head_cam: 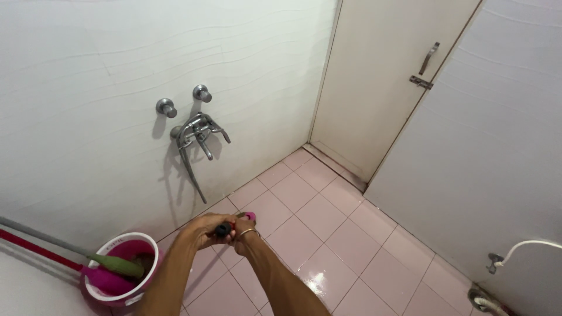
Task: The person mops the bathroom floor using a pink mop, moving it back and forth across the pink tiled surface. The person navigates around the toilet, sink, and door, covering the entire floor area.
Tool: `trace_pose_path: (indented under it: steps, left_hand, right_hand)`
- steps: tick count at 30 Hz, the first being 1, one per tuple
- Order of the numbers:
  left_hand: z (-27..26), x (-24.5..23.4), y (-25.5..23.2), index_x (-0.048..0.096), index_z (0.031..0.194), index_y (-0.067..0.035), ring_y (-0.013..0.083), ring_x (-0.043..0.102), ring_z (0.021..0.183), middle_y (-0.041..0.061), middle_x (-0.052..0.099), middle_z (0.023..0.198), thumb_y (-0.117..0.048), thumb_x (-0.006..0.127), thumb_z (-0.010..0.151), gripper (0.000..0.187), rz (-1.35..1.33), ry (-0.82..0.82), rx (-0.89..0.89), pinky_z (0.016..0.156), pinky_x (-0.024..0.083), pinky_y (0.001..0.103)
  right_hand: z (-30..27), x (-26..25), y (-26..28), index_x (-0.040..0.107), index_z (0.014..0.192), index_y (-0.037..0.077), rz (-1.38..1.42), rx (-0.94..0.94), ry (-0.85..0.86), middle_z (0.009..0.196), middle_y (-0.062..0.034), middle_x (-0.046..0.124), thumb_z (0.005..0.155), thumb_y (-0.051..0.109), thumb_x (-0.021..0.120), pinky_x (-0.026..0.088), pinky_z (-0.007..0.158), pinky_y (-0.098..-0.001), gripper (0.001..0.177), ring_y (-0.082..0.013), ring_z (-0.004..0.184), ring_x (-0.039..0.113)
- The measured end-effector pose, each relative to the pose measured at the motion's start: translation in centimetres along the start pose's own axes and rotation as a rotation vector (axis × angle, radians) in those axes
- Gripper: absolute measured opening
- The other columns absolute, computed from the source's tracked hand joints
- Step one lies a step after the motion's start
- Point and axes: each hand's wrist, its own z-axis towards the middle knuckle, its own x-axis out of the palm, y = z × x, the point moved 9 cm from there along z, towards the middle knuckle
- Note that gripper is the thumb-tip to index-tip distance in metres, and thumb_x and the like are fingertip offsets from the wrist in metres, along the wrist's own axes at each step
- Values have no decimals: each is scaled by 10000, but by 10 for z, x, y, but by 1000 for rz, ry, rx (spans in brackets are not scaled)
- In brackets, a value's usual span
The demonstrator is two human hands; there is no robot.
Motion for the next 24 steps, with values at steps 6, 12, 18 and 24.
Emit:
trace_pose_path:
  steps: [6,12,18,24]
  left_hand:
    - [61,1,30,572,973,123,147,577,490,126,612,703,-27,604,930,159,39,-10,-67,430,508,259]
    - [104,18,64,541,981,83,178,552,463,126,594,676,-52,572,952,141,-124,0,-61,396,480,314]
    - [132,21,75,518,980,100,211,528,419,155,576,624,-112,404,995,241,-50,-56,-43,370,454,344]
    - [132,10,50,626,908,74,216,559,415,148,609,602,-65,444,938,231,190,-169,-72,368,450,346]
  right_hand:
    - [-2,-13,-2,567,804,85,-15,-24,50,624,18,566,946,251,726,417,369,-186,271,-45,396,444]
    - [51,-53,-16,547,790,121,-76,-1,48,601,24,499,921,191,672,350,354,-232,194,-75,414,387]
    - [29,-62,-1,575,782,99,-110,-59,43,581,3,532,964,200,588,306,342,-255,209,-84,389,408]
    - [59,-52,6,570,755,102,-57,-117,21,589,5,532,979,204,641,314,342,-284,256,-88,384,415]
